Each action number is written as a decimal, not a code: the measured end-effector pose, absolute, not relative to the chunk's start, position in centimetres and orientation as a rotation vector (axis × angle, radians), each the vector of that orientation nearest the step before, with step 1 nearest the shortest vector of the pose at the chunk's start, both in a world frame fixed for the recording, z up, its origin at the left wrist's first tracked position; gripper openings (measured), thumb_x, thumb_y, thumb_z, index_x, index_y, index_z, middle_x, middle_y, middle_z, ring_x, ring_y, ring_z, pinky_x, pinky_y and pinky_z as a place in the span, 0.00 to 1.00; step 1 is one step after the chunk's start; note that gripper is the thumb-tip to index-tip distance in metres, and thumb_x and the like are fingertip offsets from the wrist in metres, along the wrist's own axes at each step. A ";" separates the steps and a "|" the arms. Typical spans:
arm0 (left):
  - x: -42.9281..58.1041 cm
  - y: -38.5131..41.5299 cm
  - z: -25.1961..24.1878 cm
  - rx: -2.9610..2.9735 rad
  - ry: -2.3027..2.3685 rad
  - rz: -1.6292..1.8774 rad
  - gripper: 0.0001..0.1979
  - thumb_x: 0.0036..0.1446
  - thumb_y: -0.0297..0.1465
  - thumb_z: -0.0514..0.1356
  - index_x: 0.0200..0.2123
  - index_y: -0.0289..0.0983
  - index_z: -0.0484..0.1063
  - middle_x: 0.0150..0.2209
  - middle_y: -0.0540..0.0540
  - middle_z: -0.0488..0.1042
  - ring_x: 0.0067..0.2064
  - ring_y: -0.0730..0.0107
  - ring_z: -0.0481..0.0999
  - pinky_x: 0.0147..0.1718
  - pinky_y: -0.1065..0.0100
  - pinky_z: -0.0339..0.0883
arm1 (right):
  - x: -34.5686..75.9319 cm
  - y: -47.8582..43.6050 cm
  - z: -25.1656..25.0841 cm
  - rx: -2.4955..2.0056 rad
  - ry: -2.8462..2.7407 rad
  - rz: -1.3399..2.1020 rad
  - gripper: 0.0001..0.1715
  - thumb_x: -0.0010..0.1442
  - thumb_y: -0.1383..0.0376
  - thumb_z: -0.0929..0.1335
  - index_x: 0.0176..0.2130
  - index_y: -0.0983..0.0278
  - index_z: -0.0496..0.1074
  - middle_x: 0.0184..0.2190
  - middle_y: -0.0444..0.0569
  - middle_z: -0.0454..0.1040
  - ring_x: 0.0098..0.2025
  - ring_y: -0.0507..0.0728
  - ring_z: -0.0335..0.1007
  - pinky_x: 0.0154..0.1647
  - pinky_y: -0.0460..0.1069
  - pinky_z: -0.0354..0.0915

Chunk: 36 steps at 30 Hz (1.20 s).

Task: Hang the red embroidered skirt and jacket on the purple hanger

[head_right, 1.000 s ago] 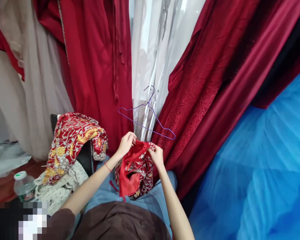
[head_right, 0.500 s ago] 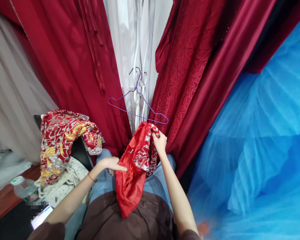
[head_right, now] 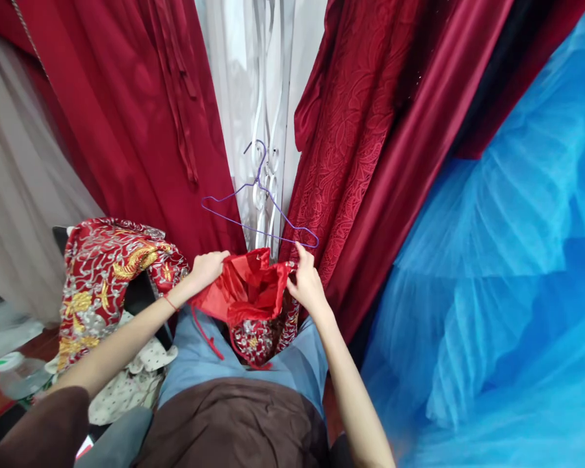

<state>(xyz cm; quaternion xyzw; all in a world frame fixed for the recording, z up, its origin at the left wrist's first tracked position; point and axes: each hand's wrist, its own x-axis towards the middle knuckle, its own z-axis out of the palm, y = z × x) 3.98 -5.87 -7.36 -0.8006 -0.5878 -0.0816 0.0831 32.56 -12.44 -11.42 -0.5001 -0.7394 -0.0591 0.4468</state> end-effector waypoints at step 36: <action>2.8 3.8 -5.4 -2.737 -1.049 -0.587 0.12 0.63 0.32 0.56 0.39 0.36 0.79 0.66 0.38 0.65 0.70 0.54 0.59 0.69 0.40 0.39 | 38.3 -12.1 -6.3 -1.500 -2.673 -0.273 0.06 0.48 0.65 0.72 0.31 0.62 0.76 0.30 0.52 0.74 0.46 0.65 0.64 0.56 0.67 0.47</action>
